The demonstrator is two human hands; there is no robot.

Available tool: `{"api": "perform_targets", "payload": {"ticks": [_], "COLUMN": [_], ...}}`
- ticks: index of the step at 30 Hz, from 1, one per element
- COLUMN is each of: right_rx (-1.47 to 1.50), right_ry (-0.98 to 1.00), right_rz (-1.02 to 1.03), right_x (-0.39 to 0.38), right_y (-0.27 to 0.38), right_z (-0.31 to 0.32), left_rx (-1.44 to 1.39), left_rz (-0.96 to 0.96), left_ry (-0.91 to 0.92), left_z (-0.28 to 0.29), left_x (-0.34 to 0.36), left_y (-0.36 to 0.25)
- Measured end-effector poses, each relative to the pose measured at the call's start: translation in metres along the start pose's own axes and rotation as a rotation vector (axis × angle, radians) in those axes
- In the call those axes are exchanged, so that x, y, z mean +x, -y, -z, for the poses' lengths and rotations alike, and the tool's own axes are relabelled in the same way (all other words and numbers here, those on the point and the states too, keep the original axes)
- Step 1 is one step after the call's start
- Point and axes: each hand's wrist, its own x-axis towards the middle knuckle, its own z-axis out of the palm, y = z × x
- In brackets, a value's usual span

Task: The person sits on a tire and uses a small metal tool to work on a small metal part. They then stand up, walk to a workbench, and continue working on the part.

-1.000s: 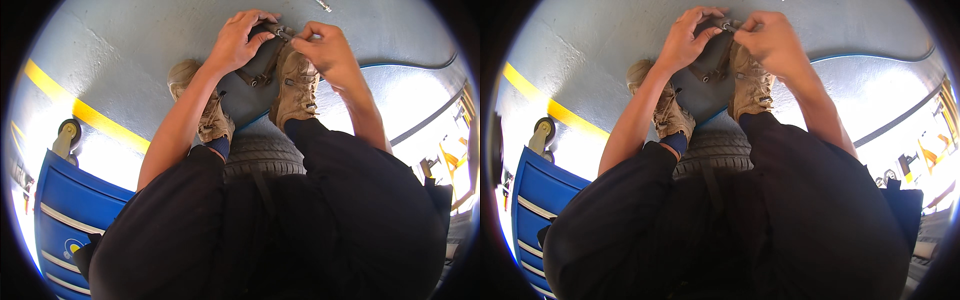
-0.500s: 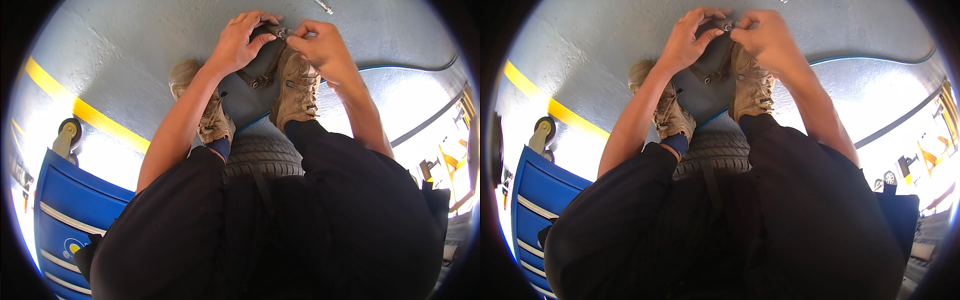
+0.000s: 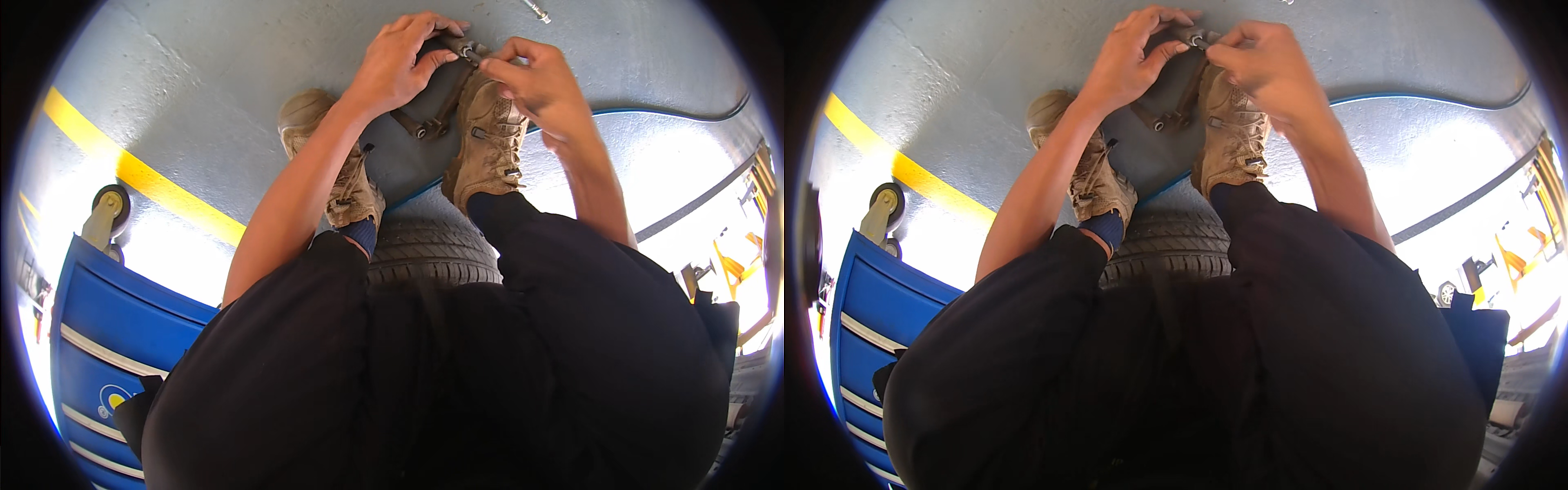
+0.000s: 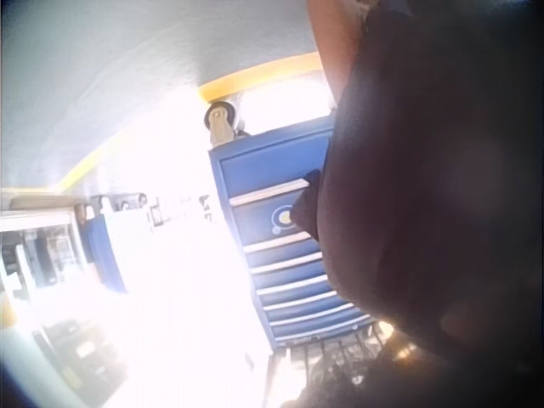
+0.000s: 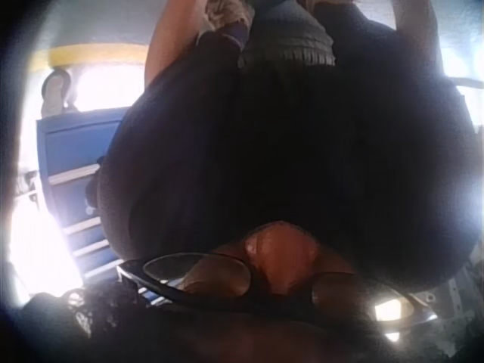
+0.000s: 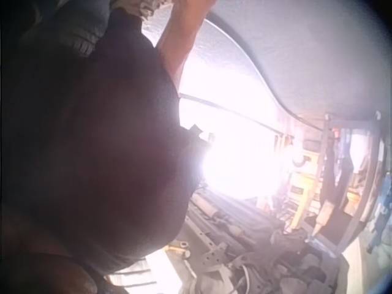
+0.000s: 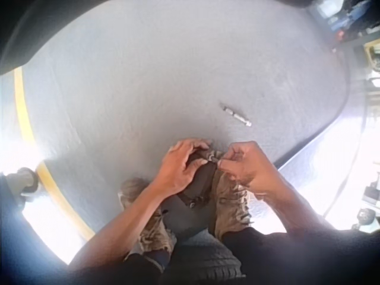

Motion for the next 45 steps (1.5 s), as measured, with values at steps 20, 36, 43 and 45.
{"api": "perform_targets", "payload": {"ticks": [20,36,43,45], "right_rx": [-0.254,-0.973,-1.004,-1.055], "right_ry": [-0.016,-0.111,-0.098,-0.095], "right_rz": [0.138,0.469,0.462,0.410], "right_x": [0.003,-0.014,-0.004,-0.010], "right_y": [-0.009,0.011,0.007,0.016], "right_z": [0.005,-0.005,-0.010,-0.008], "left_rx": [-0.022,-0.107,-0.043,-0.107], "left_rz": [0.043,0.053,0.055,0.088], "left_ry": [0.017,0.010,0.032,0.024], "left_z": [-0.006,-0.002,0.000,0.000], "left_x": [0.000,-0.001,0.002,0.001], "left_y": [0.005,0.009,-0.001,0.000]}}
